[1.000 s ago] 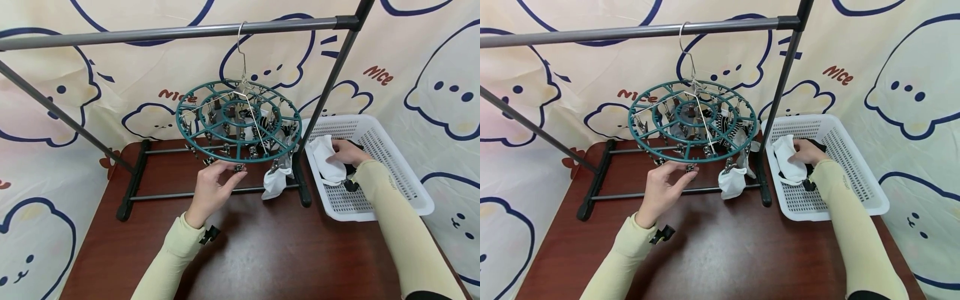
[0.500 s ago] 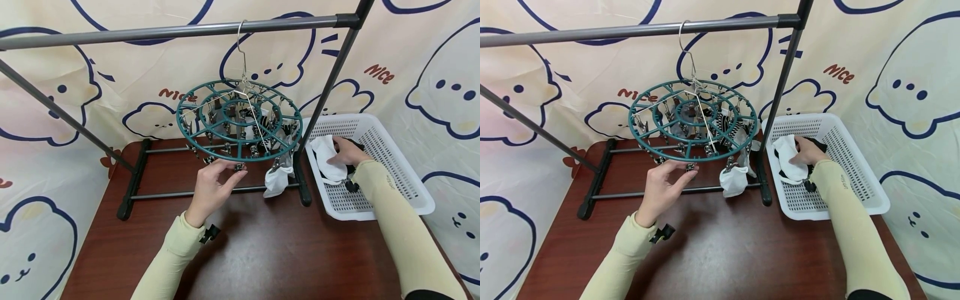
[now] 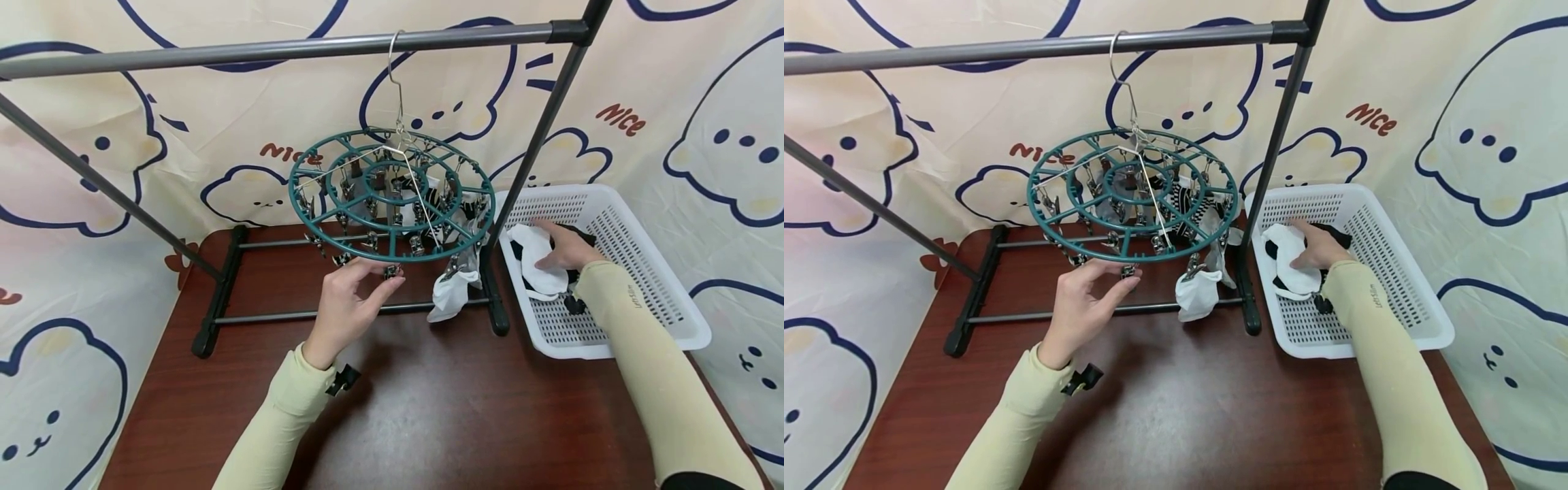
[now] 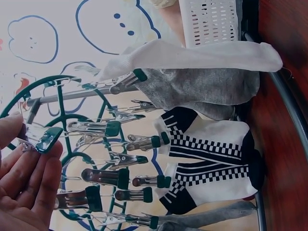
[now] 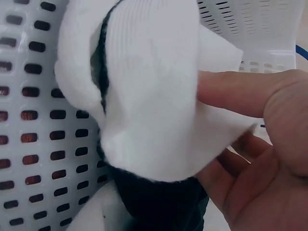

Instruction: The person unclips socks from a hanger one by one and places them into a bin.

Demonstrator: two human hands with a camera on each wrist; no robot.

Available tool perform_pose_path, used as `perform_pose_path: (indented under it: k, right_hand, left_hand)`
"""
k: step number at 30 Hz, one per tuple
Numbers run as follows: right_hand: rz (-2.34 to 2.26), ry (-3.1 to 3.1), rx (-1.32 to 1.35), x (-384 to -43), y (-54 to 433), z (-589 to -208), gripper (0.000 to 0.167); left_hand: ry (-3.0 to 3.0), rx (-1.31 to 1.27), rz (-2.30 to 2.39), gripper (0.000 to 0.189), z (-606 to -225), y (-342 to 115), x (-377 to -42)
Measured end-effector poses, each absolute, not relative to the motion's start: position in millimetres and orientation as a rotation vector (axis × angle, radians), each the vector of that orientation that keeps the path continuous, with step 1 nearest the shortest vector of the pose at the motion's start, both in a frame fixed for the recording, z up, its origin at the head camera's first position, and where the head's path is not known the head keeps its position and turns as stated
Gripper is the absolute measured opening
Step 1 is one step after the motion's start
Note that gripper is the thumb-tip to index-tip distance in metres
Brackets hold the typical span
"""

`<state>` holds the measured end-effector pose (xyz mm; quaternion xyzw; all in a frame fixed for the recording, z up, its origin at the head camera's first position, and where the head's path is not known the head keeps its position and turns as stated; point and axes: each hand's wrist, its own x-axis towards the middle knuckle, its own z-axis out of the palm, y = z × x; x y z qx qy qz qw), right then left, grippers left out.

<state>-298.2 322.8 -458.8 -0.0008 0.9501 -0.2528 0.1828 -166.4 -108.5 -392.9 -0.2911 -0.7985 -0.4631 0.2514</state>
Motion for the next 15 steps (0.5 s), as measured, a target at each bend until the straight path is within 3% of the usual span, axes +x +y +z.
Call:
perform_pose_path:
  k: [5, 15]
  right_hand:
    - [-0.61, 2.657, 0.004, -296.5, 321.1, -459.9, 0.08]
    - [-0.509, 2.607, -0.052, -298.0, 317.4, -455.4, 0.079]
  left_hand:
    - [-2.179, -0.786, -1.256, 0.019, -394.0, -109.1, -166.2]
    - [-2.172, -0.795, -1.257, 0.019, -392.5, -108.9, -167.0]
